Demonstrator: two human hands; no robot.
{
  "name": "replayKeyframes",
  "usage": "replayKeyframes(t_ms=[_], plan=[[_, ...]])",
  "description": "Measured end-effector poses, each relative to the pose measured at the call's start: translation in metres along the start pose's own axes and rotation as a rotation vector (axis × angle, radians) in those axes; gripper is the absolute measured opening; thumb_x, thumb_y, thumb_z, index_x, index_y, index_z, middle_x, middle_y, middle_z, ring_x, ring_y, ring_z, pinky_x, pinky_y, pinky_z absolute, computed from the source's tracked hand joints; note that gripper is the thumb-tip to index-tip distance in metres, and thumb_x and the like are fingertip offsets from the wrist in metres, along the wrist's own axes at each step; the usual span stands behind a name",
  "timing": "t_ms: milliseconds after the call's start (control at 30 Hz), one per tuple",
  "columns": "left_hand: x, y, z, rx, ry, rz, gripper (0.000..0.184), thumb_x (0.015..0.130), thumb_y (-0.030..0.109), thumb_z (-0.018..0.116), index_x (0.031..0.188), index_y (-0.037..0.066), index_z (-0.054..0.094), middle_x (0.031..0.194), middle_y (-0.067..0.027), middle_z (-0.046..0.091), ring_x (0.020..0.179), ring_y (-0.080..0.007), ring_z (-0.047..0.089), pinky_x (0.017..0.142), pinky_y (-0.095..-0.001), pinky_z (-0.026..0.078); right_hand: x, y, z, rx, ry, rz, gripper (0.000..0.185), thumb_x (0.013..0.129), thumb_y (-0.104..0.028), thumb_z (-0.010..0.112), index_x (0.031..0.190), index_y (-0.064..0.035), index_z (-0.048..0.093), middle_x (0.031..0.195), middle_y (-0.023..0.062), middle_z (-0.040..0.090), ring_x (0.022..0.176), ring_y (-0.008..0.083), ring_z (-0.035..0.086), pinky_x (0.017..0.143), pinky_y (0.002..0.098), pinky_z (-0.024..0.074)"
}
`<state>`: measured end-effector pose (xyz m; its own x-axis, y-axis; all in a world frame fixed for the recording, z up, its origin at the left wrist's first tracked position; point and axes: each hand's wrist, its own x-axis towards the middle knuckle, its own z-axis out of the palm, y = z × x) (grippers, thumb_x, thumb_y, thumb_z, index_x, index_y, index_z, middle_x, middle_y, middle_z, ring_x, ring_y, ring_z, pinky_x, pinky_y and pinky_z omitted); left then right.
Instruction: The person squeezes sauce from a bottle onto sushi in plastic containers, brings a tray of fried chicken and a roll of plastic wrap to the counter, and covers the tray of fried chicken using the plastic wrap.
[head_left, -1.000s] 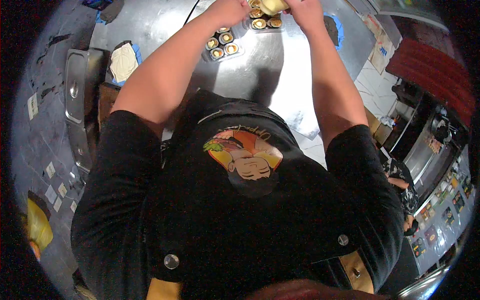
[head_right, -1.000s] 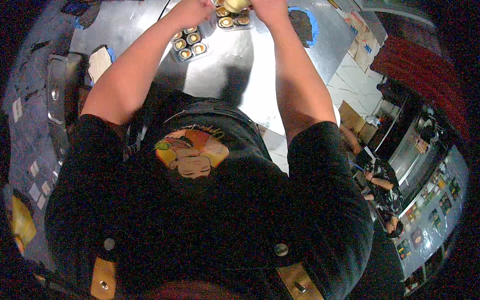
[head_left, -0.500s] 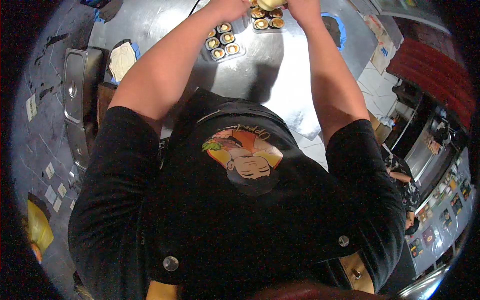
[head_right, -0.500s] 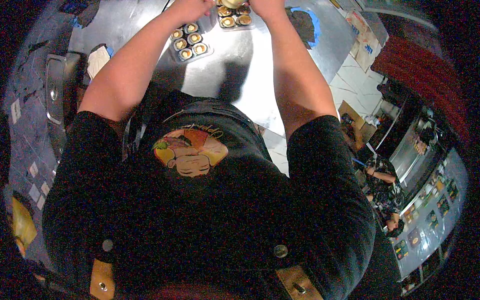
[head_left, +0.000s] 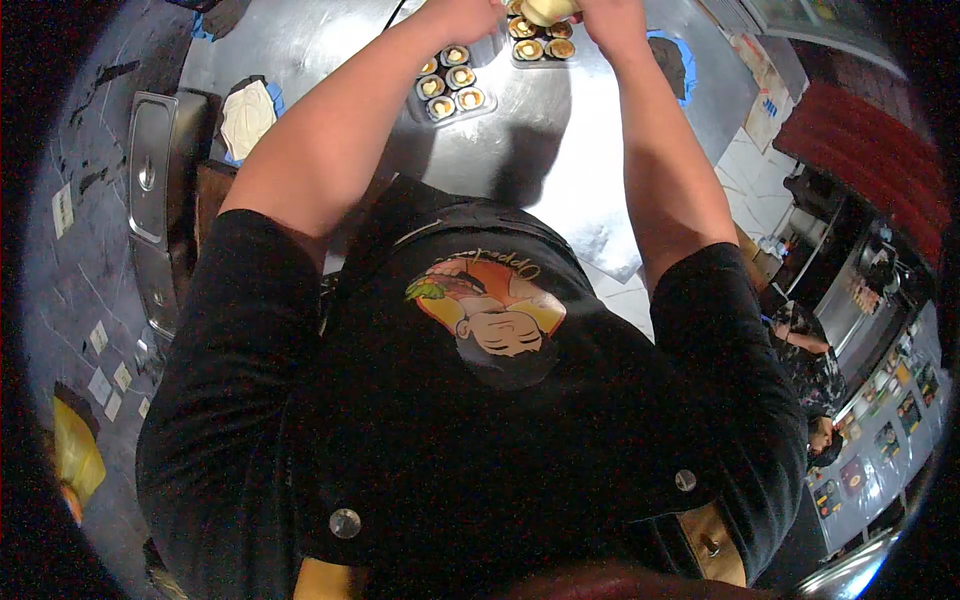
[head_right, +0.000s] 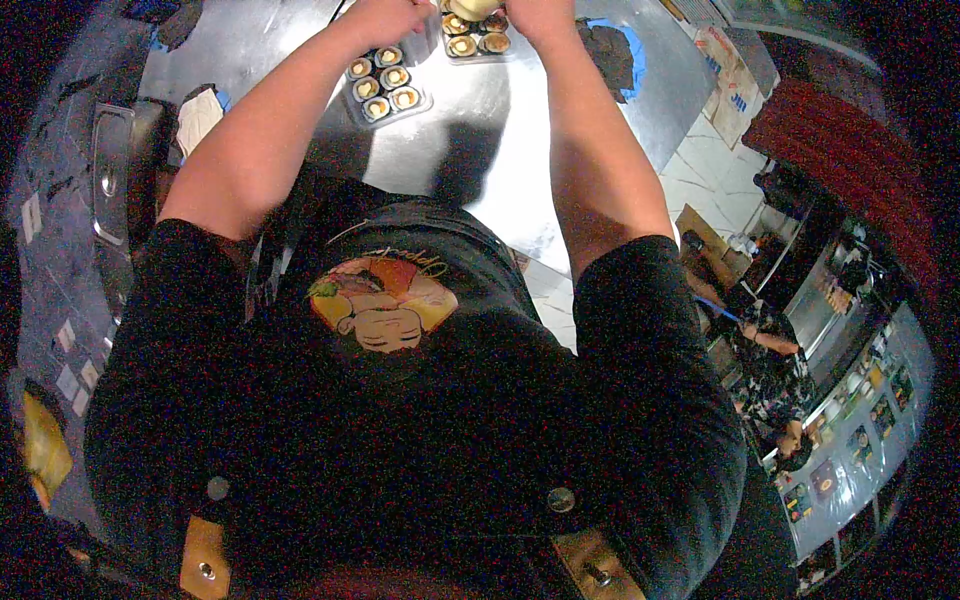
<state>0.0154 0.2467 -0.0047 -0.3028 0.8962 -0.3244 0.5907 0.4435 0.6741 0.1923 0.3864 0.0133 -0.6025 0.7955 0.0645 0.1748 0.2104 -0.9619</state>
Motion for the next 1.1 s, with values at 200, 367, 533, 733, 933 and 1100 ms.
replayKeyframes(t_ms=[200,367,533,733,933,1100], plan=[[0.007,-0.005,0.002,0.036,-0.01,0.062,0.03,0.091,0.027,0.063,0.09,-0.001,0.074,0.084,-0.0228,0.074,0.08,-0.0399,0.073,0.077,-0.0475,0.057,0.004,-0.007,-0.004,-0.063,-0.022,0.002,0.045,0.089,-0.025,0.081,0.121,0.0024,0.068,0.109,0.0127,0.076,0.1,0.0223,0.072,0.088,0.0366,0.0567],[0.021,0.001,0.002,0.171,0.133,0.067,0.034,0.093,0.029,0.058,0.093,-0.001,0.074,0.094,-0.0284,0.072,0.089,-0.0466,0.07,0.082,-0.0514,0.056,0.011,-0.033,-0.006,-0.089,0.018,0.013,0.047,0.087,-0.031,0.081,0.119,0.0021,0.07,0.105,0.0132,0.077,0.094,0.0226,0.074,0.078,0.0366,0.059],[0.028,-0.004,0.001,0.188,0.127,0.099,0.033,0.093,0.029,0.059,0.093,-0.001,0.075,0.093,-0.0279,0.073,0.088,-0.0461,0.07,0.082,-0.0511,0.057,0.02,-0.02,-0.005,-0.106,-0.007,0.059,0.046,0.087,-0.03,0.081,0.118,0.0017,0.071,0.106,0.0141,0.077,0.093,0.0218,0.075,0.076,0.0357,0.059],[0.034,-0.009,0.002,0.186,0.084,0.078,0.033,0.092,0.029,0.06,0.092,-0.001,0.075,0.092,-0.0278,0.072,0.087,-0.0453,0.071,0.081,-0.0501,0.057,0.026,-0.008,0.002,-0.144,0.047,-0.037,0.045,0.087,-0.029,0.081,0.118,0.0018,0.071,0.106,0.0146,0.077,0.095,0.0231,0.075,0.079,0.0363,0.0588],[0.035,-0.009,0.002,0.176,0.088,0.082,0.032,0.091,0.028,0.061,0.093,0.0,0.075,0.093,-0.0273,0.073,0.087,-0.0447,0.071,0.081,-0.0499,0.057,0.029,-0.01,0.001,-0.118,0.024,0.032,0.047,0.087,-0.029,0.082,0.121,0.0019,0.07,0.107,0.0142,0.077,0.094,0.0229,0.074,0.079,0.0363,0.0587],[0.036,-0.012,0.002,0.179,0.073,0.072,0.031,0.091,0.028,0.062,0.094,0.0,0.075,0.092,-0.0275,0.073,0.087,-0.0446,0.071,0.081,-0.0499,0.057,0.029,-0.011,0.003,-0.12,0.006,0.048,0.049,0.088,-0.029,0.082,0.123,0.0017,0.068,0.108,0.0139,0.077,0.094,0.0226,0.074,0.079,0.0359,0.0585]])
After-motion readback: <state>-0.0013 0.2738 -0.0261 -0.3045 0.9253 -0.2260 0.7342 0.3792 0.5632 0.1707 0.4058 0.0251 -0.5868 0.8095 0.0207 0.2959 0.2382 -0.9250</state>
